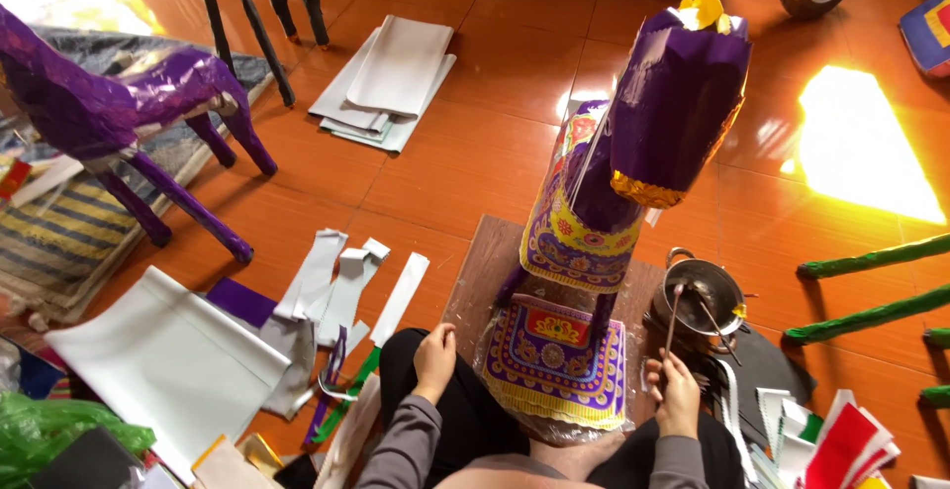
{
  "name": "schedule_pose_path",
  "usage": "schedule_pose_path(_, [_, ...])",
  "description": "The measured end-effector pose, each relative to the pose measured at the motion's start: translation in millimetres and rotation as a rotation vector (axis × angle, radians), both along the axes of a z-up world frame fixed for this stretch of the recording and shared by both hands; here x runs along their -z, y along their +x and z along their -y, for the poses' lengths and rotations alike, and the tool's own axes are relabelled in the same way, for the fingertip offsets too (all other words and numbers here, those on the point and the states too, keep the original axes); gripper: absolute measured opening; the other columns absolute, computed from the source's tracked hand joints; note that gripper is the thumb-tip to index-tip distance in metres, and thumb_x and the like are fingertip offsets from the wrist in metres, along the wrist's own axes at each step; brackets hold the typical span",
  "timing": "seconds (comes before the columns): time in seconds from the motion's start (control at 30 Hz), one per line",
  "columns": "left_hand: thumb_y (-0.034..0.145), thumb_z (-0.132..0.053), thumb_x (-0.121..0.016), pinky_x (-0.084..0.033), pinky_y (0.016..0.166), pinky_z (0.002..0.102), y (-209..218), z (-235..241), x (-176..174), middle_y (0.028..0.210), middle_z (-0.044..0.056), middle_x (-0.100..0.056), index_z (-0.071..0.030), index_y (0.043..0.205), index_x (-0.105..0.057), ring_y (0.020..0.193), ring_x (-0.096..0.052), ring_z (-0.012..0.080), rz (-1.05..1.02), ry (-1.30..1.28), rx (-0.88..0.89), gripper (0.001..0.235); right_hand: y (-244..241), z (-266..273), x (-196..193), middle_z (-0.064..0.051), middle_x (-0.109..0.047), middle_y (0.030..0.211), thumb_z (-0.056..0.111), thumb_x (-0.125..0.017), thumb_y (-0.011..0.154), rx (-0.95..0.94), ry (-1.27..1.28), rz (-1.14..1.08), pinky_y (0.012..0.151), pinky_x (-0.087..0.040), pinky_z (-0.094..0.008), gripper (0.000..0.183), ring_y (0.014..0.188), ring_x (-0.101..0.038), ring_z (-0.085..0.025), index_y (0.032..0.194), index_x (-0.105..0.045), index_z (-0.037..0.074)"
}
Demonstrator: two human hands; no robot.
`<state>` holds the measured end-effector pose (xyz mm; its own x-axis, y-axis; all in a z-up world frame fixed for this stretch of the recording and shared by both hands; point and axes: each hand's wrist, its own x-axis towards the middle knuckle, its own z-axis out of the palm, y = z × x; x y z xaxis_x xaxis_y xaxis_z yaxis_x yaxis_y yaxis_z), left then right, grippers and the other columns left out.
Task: Decorating a paper-mache horse figure by gluing patterned paper onto its surface
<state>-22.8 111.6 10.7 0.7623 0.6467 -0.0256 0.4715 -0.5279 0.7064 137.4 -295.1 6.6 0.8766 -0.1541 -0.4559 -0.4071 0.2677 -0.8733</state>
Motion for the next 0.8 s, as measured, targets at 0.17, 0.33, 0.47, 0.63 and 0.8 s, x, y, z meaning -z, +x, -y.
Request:
schedule_pose_path(0.17, [0.094,-0.017,-0.054,-0.050,0.086,0.039,26.5,-0.2,-30.8,0.108,0.013,-0.072,-0.005,0.108,-0.068,0.100,-0.067,0.0309,0.347,0.025,0.307,0.023,-33.0,-28.5,-117.7,-0.002,-0.059,0.076,0.020,-0.050,0.100,-0.069,-0.007,0.232,0.036,-0.023,-0.017,0.019,0.048,-0.045,-0.004,0.115,-0.061,0.014])
schedule_pose_path(0.33, [0.096,-0.015,-0.053,-0.054,0.084,0.036,53.0,39.0,-190.3,0.110,0.015,-0.070,-0.001,0.112,-0.065,0.099,-0.068,0.0280,0.462,-0.136,0.478,0.024,-60.7,-43.5,-197.5,-0.007,-0.057,0.078,0.015,-0.049,0.101,-0.142,0.187,0.432,0.042,-0.028,-0.021,0.015,0.054,-0.045,-0.012,0.111,-0.059,0.010])
schedule_pose_path(0.47, [0.093,-0.003,-0.061,-0.059,0.081,0.026,82.6,67.5,-245.7,0.109,0.018,-0.070,0.003,0.116,-0.063,0.092,-0.070,0.0227,0.725,-0.217,0.689,0.023,-77.4,-60.7,-228.0,-0.010,-0.061,0.093,0.009,-0.054,0.096,-0.110,0.289,0.481,0.052,-0.046,-0.019,0.013,0.072,-0.059,-0.015,0.107,-0.059,0.008])
schedule_pose_path(0.63, [0.099,-0.022,-0.050,-0.055,0.093,0.032,119.6,89.8,-280.3,0.121,0.019,-0.062,0.002,0.132,-0.050,0.108,-0.063,0.0244,0.707,-0.730,0.781,0.041,-87.0,-82.2,-243.7,-0.009,-0.063,0.099,0.004,-0.057,0.094,-0.222,0.321,0.548,0.049,-0.045,-0.020,0.017,0.074,-0.061,-0.015,0.110,-0.059,0.007])
schedule_pose_path(0.8, [0.104,-0.051,-0.038,-0.032,0.113,0.052,141.2,105.9,-313.5,0.142,0.035,-0.041,0.004,0.149,-0.031,0.134,-0.041,0.0449,0.717,-1.159,0.794,0.072,-77.1,-111.3,-254.2,-0.018,-0.059,0.072,0.004,-0.054,0.094,-0.296,0.312,0.684,0.031,-0.043,-0.020,0.021,0.049,-0.058,-0.016,0.114,-0.056,0.001])
